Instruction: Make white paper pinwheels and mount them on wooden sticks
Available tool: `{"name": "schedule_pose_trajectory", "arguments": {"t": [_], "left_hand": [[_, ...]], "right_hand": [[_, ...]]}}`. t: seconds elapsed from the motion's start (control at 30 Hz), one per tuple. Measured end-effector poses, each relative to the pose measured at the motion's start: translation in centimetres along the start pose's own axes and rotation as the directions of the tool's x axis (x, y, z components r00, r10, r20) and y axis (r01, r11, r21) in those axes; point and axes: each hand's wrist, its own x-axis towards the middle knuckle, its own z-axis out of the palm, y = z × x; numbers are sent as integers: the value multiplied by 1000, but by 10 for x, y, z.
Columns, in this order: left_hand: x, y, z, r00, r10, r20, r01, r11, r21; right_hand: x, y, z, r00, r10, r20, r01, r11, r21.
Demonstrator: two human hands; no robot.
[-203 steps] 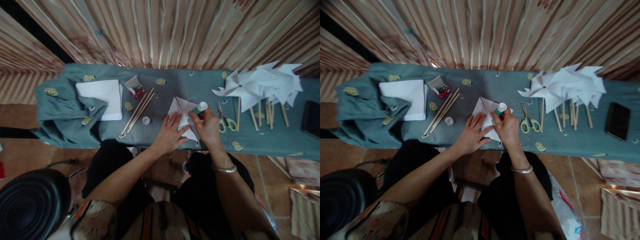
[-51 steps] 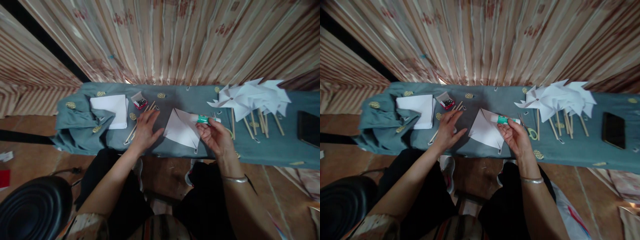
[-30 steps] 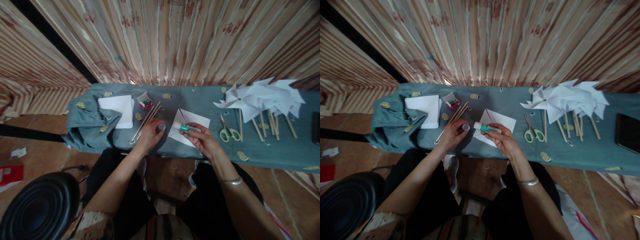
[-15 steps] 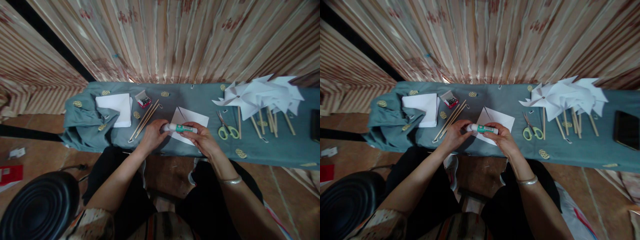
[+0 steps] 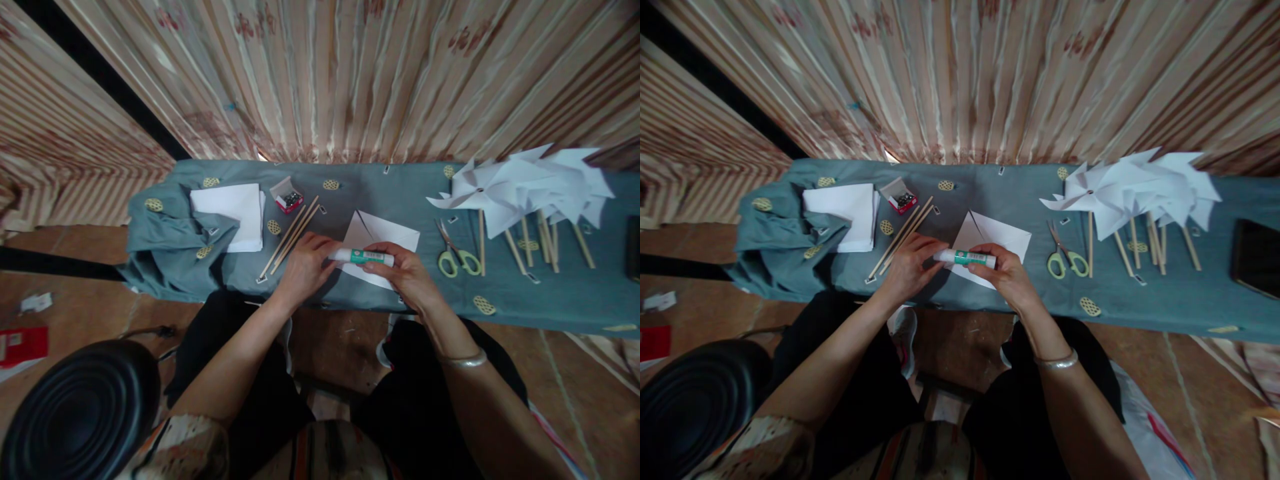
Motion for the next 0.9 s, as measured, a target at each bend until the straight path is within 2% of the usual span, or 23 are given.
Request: {"name": "schedule_pose_trajectory", "arguments": {"t": [0.2, 0.4, 0.6, 0.67, 0.77, 0.9], "left_hand": [[-2, 1, 1, 1000, 14, 14, -13, 999, -43], [-3, 4, 2, 1000, 20, 12, -19, 994, -111], [-5, 5, 2, 999, 33, 41, -28, 993, -118], [-5, 2, 1, 999, -8, 39, 12, 994, -108], [-3, -9, -4, 986, -163, 23, 164, 985, -47], [3, -20, -11, 934, -354, 54, 334, 917, 219]], "right_hand": [[-1, -2, 2, 999, 41, 25, -42, 997, 62], [-3, -4, 6, 990, 129, 62, -137, 979, 150], [-3, -5, 12, 988, 128, 91, -140, 979, 145], [-2, -5, 12, 991, 110, 80, -120, 984, 134], [1, -4, 6, 997, 65, 42, -70, 989, 127], [2, -7, -7, 999, 32, -38, -26, 990, 142]]}}
